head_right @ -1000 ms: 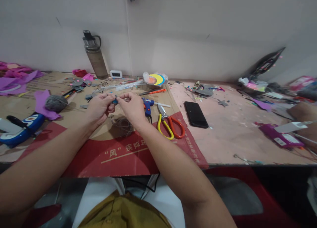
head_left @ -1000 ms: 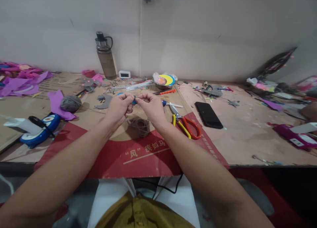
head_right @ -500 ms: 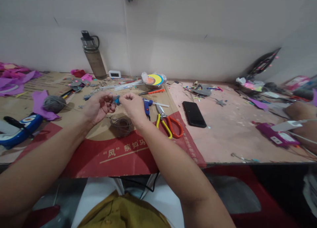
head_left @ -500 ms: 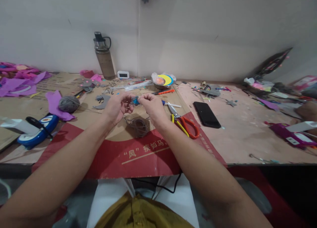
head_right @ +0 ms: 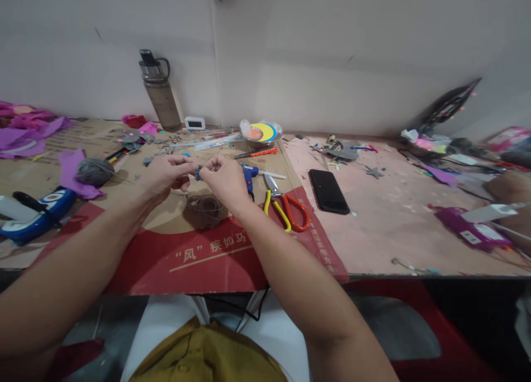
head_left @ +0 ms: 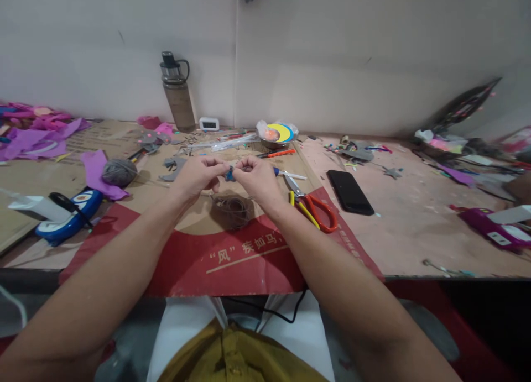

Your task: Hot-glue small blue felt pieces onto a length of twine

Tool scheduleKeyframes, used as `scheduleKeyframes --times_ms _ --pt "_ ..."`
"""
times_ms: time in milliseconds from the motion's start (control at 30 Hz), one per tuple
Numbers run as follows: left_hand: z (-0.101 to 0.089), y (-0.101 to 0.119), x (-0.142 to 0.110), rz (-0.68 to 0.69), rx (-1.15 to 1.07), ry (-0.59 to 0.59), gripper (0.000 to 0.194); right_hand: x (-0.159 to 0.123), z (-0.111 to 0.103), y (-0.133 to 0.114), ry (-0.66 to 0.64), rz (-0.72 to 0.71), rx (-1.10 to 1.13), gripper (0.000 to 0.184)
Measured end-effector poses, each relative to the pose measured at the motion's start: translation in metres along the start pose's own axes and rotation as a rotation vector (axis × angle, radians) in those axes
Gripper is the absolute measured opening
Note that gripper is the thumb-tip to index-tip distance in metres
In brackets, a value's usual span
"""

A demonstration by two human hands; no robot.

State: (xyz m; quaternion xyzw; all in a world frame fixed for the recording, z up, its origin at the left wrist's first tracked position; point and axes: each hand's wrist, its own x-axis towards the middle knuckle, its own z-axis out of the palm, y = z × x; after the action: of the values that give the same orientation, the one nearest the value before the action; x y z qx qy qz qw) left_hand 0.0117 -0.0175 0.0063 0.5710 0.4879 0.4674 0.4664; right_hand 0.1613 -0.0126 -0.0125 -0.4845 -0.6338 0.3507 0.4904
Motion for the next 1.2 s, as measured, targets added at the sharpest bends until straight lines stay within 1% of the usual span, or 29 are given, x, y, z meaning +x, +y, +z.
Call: scheduleKeyframes --times_ms 133,267,333,400,467,567,600,700,867,967,1067,1200 --pt "-0.002 -0.003 0.002 -0.002 0.034 0.002 0.012 -0.001 0.0 0.001 -0.035 -0.019 -0.028 0.014" --pt "-0.003 -0.005 0.005 -0.012 -0.03 0.046 0.013 0.0 0.001 0.002 -0.086 -0.018 -0.023 0.015" --pt "-0.003 -0.006 0.006 -0.002 -0.063 0.067 0.015 -0.001 0.0 0.002 -0.066 -0.046 -0.028 0.02" --pt "-0.003 -0.006 0.006 0.023 -0.081 0.079 0.017 -0.002 0.0 0.001 -0.013 -0.089 -0.038 0.024" --pt "-0.002 -0.006 0.006 0.039 -0.091 0.097 0.018 -0.005 0.0 0.0 0.029 -0.134 -0.036 0.02" --pt "-0.001 -0.004 0.004 0.04 -0.089 0.124 0.017 -0.008 0.001 -0.004 0.032 -0.18 -0.054 0.006" --pt "-0.001 -0.003 0.004 0.039 -0.087 0.133 0.016 -0.009 0.001 -0.005 0.031 -0.183 -0.063 0.006" --pt "-0.001 -0.004 0.004 0.051 -0.092 0.16 0.014 -0.009 0.002 -0.006 0.025 -0.167 -0.061 0.009" --pt "0.001 -0.004 0.005 0.069 -0.156 0.148 0.015 -0.002 0.002 0.003 0.012 -0.09 0.036 0.012" --pt "0.0 -0.002 0.004 0.063 -0.176 0.174 0.015 0.001 0.003 0.007 -0.016 -0.071 0.092 0.017" --pt "-0.003 -0.001 0.006 0.057 -0.19 0.242 0.011 -0.001 0.005 0.008 -0.059 -0.122 0.071 0.019" --pt "-0.009 -0.002 0.009 0.086 -0.187 0.327 0.008 -0.009 0.01 0.006 -0.125 -0.235 -0.085 0.019"
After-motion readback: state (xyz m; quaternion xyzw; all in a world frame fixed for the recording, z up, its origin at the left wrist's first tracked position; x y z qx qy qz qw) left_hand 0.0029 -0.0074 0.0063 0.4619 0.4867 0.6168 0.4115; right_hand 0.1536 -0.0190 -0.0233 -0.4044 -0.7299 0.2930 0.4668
